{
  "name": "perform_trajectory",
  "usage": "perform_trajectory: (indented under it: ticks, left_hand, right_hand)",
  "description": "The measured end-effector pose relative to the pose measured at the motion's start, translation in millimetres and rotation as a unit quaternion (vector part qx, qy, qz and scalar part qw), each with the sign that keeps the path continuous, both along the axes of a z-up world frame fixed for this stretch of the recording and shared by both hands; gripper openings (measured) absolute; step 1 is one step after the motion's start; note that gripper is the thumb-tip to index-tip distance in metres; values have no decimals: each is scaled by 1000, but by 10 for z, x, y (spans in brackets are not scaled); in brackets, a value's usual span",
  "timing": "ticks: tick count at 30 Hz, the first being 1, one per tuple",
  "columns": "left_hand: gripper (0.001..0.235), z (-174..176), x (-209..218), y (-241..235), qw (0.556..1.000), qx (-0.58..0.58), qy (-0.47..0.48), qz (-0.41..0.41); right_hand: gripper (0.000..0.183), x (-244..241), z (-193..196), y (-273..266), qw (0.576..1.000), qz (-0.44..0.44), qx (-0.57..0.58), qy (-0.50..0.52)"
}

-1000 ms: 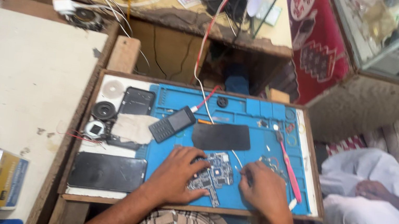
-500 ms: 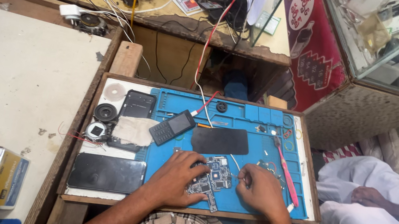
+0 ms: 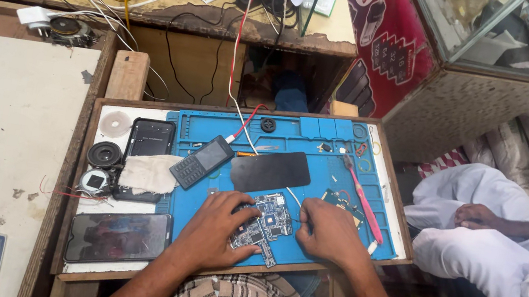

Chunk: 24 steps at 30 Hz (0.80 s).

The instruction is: The person works on a disassembled mobile phone motherboard on a blue work mat, using a small metal tool to probe and adjust components. The person repeatedly handles the board, turning it over and manipulating small parts with both hands.

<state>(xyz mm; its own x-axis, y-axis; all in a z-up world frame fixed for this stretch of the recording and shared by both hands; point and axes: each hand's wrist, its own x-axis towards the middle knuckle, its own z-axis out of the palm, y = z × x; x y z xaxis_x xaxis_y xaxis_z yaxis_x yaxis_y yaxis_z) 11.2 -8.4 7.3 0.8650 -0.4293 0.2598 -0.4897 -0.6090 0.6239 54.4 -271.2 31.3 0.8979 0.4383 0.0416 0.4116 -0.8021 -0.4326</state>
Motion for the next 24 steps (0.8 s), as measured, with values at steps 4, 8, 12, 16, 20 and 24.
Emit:
perform_trajectory:
  ticks: [4,8,12,16,20,24]
  left_hand:
    - [64,-20,-7,-1,1000,3,-3,-2]
    - [64,-7,5,-3,1000,7,-5,0]
    - [64,-14,-7,-10,1000,10,21,2]
    - [65,-29,-4,-3,999,28,37,0]
    - [65,-8,-27,-6,999,21,36,-8]
    - [68,4,-62,5,999,17,38,-16]
  right_hand:
    - [12,-5,-11,-18,1000,5,-1,14]
    - [12,34,14,-33,1000,14,23,3]
    - [14,18,-12,-85,998,29,62,-2]
    - [16,73,-104,-138,996,34,88,-8]
    - [17,108,-197,-157,992,40,115,-40]
    - [21,100,-243,-137,987,22,143,-70]
